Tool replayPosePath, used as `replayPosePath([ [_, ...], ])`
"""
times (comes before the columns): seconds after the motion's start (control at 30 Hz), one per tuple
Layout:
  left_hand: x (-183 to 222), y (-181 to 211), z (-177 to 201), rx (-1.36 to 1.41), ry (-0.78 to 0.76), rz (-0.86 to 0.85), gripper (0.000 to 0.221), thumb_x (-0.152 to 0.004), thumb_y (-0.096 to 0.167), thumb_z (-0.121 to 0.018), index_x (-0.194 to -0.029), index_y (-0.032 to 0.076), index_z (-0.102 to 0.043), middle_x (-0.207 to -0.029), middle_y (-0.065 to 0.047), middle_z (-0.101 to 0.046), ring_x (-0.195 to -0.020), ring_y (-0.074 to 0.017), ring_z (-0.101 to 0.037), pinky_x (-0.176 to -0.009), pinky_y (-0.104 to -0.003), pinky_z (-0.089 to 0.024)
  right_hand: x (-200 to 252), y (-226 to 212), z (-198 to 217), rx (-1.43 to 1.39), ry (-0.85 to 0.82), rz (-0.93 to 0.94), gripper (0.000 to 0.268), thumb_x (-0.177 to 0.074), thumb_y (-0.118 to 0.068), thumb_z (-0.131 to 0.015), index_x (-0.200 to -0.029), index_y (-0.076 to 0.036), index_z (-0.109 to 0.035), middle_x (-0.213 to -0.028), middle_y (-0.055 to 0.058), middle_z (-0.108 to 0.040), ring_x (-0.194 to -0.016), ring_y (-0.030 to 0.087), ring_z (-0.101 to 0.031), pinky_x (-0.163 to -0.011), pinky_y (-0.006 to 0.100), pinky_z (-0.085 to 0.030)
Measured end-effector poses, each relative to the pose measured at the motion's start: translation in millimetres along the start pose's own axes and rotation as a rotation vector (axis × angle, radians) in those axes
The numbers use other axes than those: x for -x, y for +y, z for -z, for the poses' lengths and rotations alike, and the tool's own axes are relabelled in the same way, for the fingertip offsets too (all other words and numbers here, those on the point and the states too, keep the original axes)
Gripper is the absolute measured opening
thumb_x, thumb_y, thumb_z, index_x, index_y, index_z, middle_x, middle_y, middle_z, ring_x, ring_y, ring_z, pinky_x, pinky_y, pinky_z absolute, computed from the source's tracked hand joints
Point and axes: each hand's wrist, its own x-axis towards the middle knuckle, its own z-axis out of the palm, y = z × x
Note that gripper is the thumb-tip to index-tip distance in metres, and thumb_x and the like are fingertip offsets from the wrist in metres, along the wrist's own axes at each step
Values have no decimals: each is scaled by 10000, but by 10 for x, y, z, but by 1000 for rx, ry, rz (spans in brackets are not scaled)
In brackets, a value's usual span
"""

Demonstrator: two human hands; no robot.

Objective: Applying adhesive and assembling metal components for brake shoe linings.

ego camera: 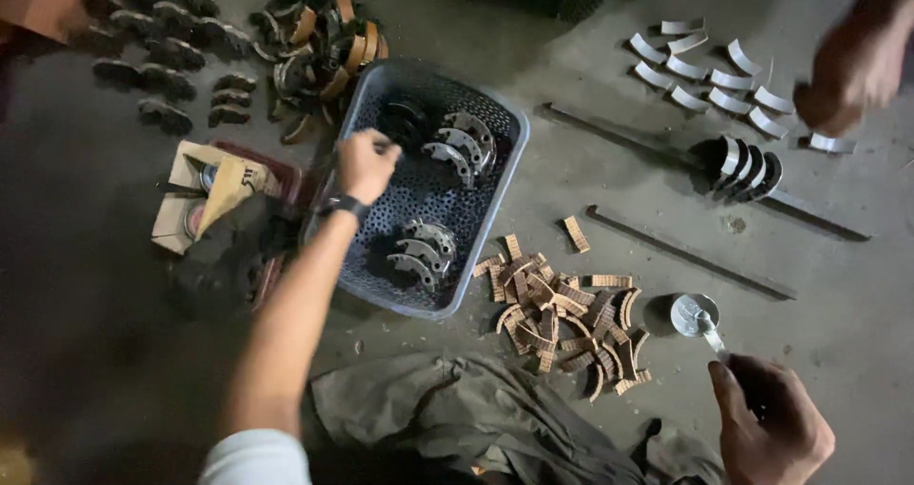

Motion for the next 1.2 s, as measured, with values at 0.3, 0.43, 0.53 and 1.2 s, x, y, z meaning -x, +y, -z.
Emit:
replayPosePath([
  [0.3,-137,-487,-743,-264,-87,322,479,-691,365,-944,-967,13,-774,-996,-308,-702,-912,-474,-688,-796,-530,-564,38,-174,39,75,-23,-29,116,-989,-79,-835,-1050,-3,-771,-878,71,-741,-728,75,-678,-647,204,-511],
  [0.43,-69,-586,-531,20,-92,450,311,-720,237,-840,-947,33,-778,-971,-202,-754,-875,-354,-728,-785,-446,-587,39,-342,46,9,21,13,143,-982,-90,-846,-1028,5,-750,-893,61,-742,-746,74,-672,-697,201,-524],
  [0.53,224,-291,57,609,-214,553,133,-878,162,-764,-938,48,-735,-912,-90,-711,-789,-221,-672,-737,-387,-589,-11,-416,90,-38,34,30,138,-955,-77,-836,-1009,4,-738,-891,61,-738,-730,82,-662,-679,209,-521],
  [1.2,2322,3468,-117,914,-826,0,286,-850,78,-778,-1093,-63,-723,-1094,-53,-689,-830,-101,-708,-663,-241,-632,-111,-435,948,-332,-328,-231,178,-910,-150,-712,-906,9,-792,-604,46,-688,-544,86,-589,-493,265,-477],
])
